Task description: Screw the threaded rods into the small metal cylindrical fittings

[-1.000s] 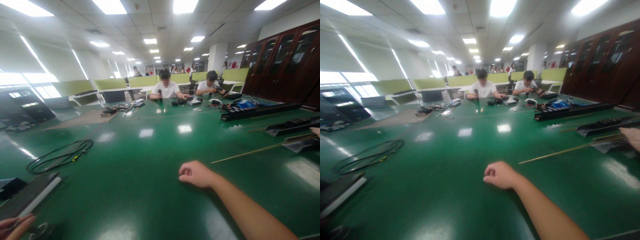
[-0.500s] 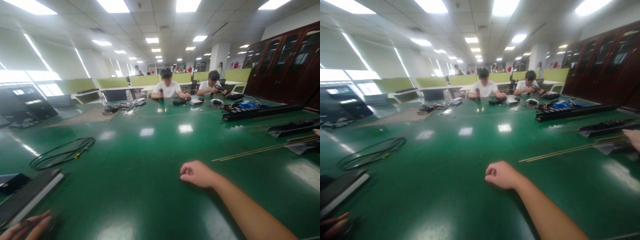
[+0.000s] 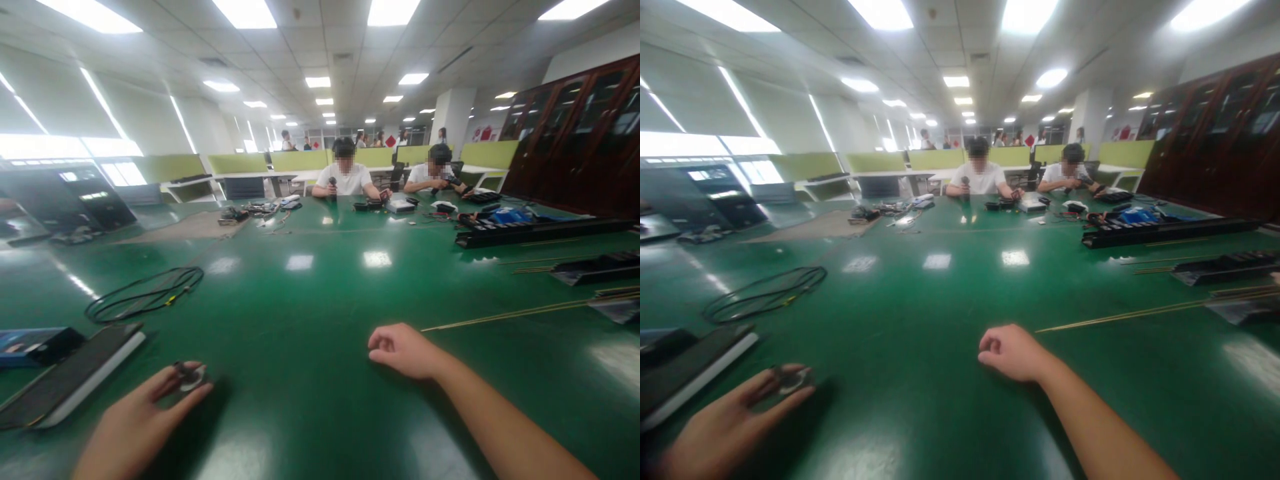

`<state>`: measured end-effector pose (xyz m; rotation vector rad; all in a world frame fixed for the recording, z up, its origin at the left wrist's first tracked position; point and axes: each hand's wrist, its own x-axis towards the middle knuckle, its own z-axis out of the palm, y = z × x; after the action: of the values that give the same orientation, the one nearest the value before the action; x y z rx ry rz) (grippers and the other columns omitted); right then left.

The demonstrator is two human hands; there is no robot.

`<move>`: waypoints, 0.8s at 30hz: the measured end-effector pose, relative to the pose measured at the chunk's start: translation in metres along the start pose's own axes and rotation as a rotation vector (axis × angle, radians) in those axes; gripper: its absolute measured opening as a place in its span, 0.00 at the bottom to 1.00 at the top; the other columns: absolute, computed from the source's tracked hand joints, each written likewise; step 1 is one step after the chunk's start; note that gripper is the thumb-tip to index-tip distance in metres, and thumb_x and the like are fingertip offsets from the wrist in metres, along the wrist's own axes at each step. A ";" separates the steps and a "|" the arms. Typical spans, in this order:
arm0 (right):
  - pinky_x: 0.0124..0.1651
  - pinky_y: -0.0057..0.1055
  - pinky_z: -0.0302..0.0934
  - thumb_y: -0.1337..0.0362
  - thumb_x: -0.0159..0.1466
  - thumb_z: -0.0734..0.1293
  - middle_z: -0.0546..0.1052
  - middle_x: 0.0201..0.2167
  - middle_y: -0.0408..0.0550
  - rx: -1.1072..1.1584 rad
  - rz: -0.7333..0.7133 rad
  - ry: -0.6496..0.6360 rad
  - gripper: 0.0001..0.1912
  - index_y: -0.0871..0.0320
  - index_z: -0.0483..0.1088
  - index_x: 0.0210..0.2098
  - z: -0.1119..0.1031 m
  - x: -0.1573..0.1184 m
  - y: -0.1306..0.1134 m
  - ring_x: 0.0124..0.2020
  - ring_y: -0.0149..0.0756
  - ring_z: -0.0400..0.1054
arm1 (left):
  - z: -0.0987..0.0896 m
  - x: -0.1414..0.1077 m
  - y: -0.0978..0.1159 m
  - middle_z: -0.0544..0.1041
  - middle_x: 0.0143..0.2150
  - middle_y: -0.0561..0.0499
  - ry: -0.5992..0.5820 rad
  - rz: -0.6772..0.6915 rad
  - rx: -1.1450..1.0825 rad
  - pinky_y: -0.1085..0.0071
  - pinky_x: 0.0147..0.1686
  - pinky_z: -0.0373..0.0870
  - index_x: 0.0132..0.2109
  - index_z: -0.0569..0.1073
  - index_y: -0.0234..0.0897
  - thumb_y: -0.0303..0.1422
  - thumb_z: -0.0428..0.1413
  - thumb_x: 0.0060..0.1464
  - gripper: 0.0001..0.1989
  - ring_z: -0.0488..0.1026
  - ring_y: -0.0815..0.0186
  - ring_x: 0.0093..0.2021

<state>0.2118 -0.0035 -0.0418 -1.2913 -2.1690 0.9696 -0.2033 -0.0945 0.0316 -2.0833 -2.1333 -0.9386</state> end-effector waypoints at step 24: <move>0.26 0.23 0.54 0.67 0.60 0.68 0.74 0.21 0.40 0.084 -0.050 0.116 0.04 0.59 0.76 0.35 0.002 -0.002 -0.006 0.22 0.29 0.65 | 0.165 0.030 0.156 0.79 0.39 0.52 -0.419 0.303 -0.782 0.70 0.43 0.69 0.40 0.76 0.38 0.25 0.65 0.47 0.11 0.75 0.65 0.40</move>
<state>0.2076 -0.0082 -0.0384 -1.2181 -2.0405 0.9322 0.0008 -0.0088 -0.0290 -3.0849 -1.6288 -1.5853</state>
